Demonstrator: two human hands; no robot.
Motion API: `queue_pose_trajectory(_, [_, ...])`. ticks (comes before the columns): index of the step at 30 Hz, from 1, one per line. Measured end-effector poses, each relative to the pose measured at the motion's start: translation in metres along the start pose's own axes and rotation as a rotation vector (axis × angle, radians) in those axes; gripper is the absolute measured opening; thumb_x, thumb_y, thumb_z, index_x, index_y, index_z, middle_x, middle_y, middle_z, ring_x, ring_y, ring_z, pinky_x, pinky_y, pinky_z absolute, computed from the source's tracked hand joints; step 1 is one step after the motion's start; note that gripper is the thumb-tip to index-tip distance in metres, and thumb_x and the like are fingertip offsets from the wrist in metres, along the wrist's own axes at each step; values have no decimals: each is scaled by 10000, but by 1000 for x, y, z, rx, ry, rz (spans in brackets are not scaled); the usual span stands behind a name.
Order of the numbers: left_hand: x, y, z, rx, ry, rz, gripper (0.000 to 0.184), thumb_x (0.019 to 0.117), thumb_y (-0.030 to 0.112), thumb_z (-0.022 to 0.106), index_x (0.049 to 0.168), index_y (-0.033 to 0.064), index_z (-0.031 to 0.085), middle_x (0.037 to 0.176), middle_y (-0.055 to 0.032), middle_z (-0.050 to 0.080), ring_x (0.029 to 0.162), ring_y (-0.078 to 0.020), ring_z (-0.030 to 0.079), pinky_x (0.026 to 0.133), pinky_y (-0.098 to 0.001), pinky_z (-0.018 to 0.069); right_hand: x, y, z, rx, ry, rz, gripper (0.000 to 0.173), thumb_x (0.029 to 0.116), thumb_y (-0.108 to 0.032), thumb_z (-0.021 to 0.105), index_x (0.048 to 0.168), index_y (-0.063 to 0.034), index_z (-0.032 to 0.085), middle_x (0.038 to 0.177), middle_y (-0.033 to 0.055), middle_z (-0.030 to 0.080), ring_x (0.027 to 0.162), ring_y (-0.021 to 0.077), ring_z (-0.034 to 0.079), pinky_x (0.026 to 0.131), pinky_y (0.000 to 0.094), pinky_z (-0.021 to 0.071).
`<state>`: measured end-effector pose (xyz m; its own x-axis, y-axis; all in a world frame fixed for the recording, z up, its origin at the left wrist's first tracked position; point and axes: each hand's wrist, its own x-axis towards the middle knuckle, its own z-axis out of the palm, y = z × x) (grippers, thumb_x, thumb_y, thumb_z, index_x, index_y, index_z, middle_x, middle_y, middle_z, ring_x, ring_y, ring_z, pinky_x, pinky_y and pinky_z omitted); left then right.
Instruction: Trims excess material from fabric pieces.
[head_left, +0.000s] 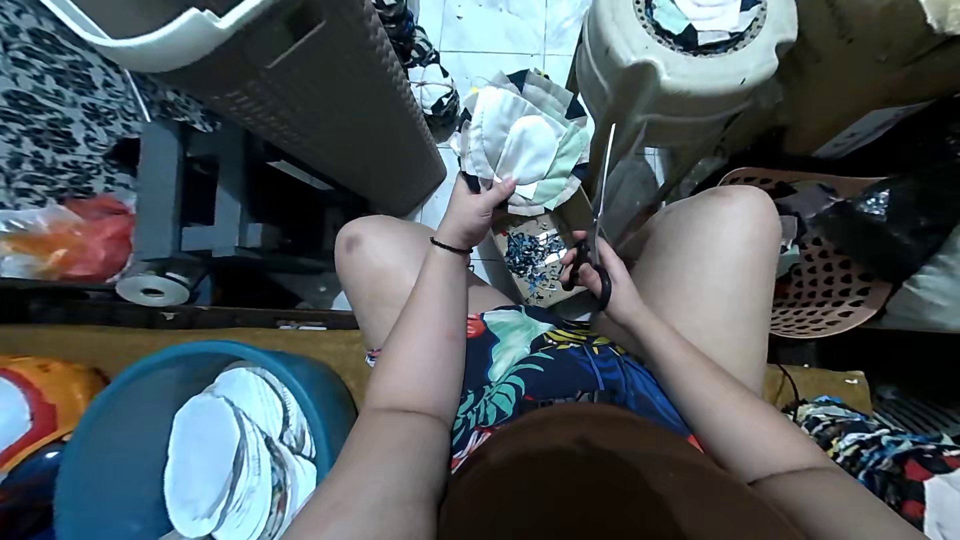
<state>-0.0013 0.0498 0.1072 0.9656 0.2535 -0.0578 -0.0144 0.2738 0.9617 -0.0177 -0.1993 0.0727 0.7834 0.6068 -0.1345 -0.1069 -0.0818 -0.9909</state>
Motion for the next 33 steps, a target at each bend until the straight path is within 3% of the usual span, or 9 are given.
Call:
queue_pose_trajectory(3, [-2, 2, 0, 29, -40, -27, 386, 935, -25, 625, 1278, 62, 471, 1024, -13, 695, 896, -119, 707, 823, -347, 619, 1, -5, -4, -46, 34, -8, 914, 920, -567, 643, 1568, -34, 282, 1135, 43, 640, 918, 113, 666, 817, 316, 587])
queue_pose_trajectory(12, [-6, 8, -5, 46, -139, -51, 357, 867, -38, 598, 1192, 90, 526, 971, 20, 719, 849, -84, 710, 781, -305, 618, -3, -21, -14, -123, 86, 9, 888, 911, -332, 708, 1604, -20, 248, 1043, 57, 601, 816, 89, 605, 727, 261, 553])
queue_pose_trajectory(16, [-8, 7, -4, 39, -163, -61, 336, 880, -44, 587, 1178, 100, 532, 966, 25, 724, 844, -84, 713, 776, -302, 620, -4, -18, -12, -123, 84, -24, 896, 913, -349, 714, 1583, 28, 255, 1033, 54, 609, 803, 81, 611, 724, 258, 561])
queue_pose_trajectory(21, [-9, 8, -5, 47, -156, -83, 351, 884, -55, 587, 1198, 92, 527, 985, 14, 721, 862, -92, 712, 784, -313, 621, -5, -18, -11, -117, 97, -56, 838, 929, -299, 701, 1573, 28, 275, 967, 35, 613, 760, 71, 612, 692, 243, 566])
queue_pose_trajectory(26, [-10, 10, -6, 65, -143, -81, 349, 878, -59, 591, 1183, 99, 532, 973, 25, 721, 853, -80, 709, 785, -298, 616, -5, -18, -10, -118, 109, -43, 869, 918, -351, 716, 1573, 26, 289, 937, 28, 608, 727, 60, 600, 662, 231, 555])
queue_pose_trajectory(33, [-8, 15, -13, 131, -126, -98, 383, 879, -49, 593, 1219, 104, 510, 990, 32, 706, 856, -72, 699, 776, -287, 612, -5, -19, -10, -96, 133, 13, 758, 907, -178, 762, 1535, 20, 387, 868, 43, 626, 623, 61, 574, 568, 227, 535])
